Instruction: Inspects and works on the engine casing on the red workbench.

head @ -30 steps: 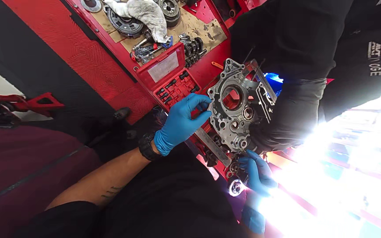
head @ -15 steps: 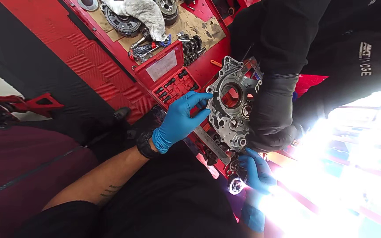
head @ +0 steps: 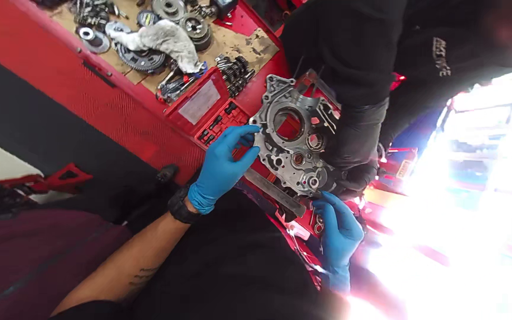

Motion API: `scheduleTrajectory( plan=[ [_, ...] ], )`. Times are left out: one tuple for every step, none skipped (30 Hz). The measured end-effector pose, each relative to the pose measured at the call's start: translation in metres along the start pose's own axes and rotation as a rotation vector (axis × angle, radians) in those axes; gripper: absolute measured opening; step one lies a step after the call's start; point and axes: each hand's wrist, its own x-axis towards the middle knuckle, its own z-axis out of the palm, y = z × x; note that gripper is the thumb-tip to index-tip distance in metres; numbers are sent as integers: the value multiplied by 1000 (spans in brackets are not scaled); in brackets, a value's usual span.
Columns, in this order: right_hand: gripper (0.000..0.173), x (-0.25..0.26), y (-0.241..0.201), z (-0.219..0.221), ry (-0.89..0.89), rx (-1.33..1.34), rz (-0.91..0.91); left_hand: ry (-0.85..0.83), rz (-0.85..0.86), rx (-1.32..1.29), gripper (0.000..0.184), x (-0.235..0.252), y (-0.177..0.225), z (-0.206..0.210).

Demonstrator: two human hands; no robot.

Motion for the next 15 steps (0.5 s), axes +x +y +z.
scheduleTrajectory(
  plan=[
    [22,-3,3,3,37,22,-21,1,-17,23,39,1,1,0],
    [22,-6,5,6,71,45,-40,5,-34,42,43,4,2,0],
    [23,-8,8,9,102,61,-60,12,-43,64,46,9,4,0],
    [23,-10,11,12,131,76,-85,19,-47,84,49,13,5,0],
    [24,-11,13,14,158,82,-113,27,-44,100,51,17,5,1],
    [24,-11,15,17,181,80,-137,28,-36,119,53,19,4,0],
    [24,-12,17,19,202,82,-156,22,-33,134,54,20,5,0],
    [23,-12,20,21,219,86,-165,10,-33,145,55,22,5,0],
    [23,-14,21,23,233,92,-160,-6,-42,148,55,23,6,-1],
    [23,-14,23,24,247,101,-148,-17,-52,142,54,23,8,-1],
    [23,-14,24,26,264,117,-139,-18,-60,145,54,24,10,0],
    [22,-14,26,28,282,125,-140,-10,-61,156,53,24,13,3],
    [22,-14,27,30,303,131,-148,5,-53,169,51,24,14,5],
    [22,-14,29,32,323,133,-162,19,-43,184,50,24,16,7],
    [22,-15,30,34,335,129,-176,29,-33,205,48,23,17,8]
  ],
)
